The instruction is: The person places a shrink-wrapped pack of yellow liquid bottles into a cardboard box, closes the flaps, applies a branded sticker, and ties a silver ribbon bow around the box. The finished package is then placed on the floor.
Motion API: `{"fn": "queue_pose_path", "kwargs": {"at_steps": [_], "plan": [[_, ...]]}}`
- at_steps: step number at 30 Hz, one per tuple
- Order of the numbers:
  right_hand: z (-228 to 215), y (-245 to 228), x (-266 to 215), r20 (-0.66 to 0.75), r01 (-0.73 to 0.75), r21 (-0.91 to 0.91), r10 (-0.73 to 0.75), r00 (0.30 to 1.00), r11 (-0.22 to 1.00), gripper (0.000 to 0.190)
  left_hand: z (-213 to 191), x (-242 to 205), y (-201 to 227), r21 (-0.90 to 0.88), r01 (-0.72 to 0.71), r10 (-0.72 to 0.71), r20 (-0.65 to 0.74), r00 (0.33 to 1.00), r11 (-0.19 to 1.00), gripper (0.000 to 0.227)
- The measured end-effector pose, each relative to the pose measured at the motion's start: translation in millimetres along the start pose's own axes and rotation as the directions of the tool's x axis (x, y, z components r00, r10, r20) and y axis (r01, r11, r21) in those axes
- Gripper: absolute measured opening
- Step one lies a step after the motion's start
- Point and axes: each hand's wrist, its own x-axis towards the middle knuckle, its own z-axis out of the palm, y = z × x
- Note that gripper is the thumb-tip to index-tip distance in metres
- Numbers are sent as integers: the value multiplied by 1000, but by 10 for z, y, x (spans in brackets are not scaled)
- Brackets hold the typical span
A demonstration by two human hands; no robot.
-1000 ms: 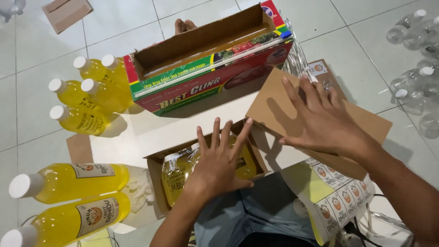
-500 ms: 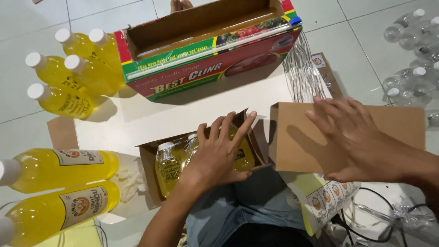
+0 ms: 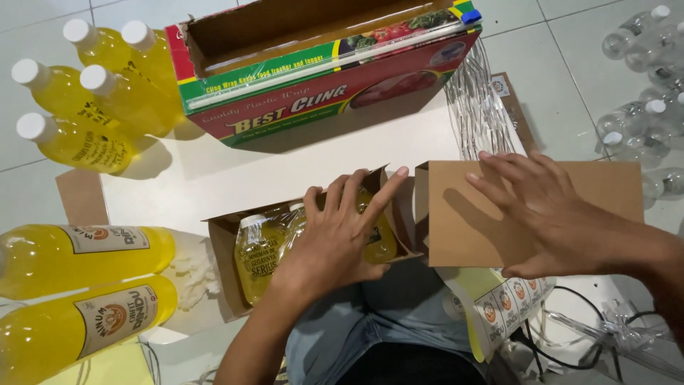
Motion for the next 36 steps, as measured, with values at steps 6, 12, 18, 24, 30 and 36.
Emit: {"fn": "queue_pose_path", "kwargs": {"at_steps": [6,12,18,24,30,36], "plan": [[-31,-69,124,19,-6,-9,6,1000,1000,157,-24,-35,24,-11,-29,29,-37,999,1000,155],[-127,-42,269,-27,9,9,-9,1000,1000,169,-3,-54,15,-9,-62,61,-67,996,998,151],[-171,41,456,34,49,-7,-49,998,999,174,-8,-47,20,-28,-54,52,-56,997,998,156],[-202,78,544,108,24,34,-27,994,999,174,4,-53,12,-21,-54,52,-76,996,998,153],[-233,89,627,165,10,55,-19,986,998,175,41,-49,-2,4,-68,68,-80,994,998,154],[-260,105,676,196,-12,119,-11,981,993,174,57,-35,-13,-26,-54,52,-84,995,998,157]]}}
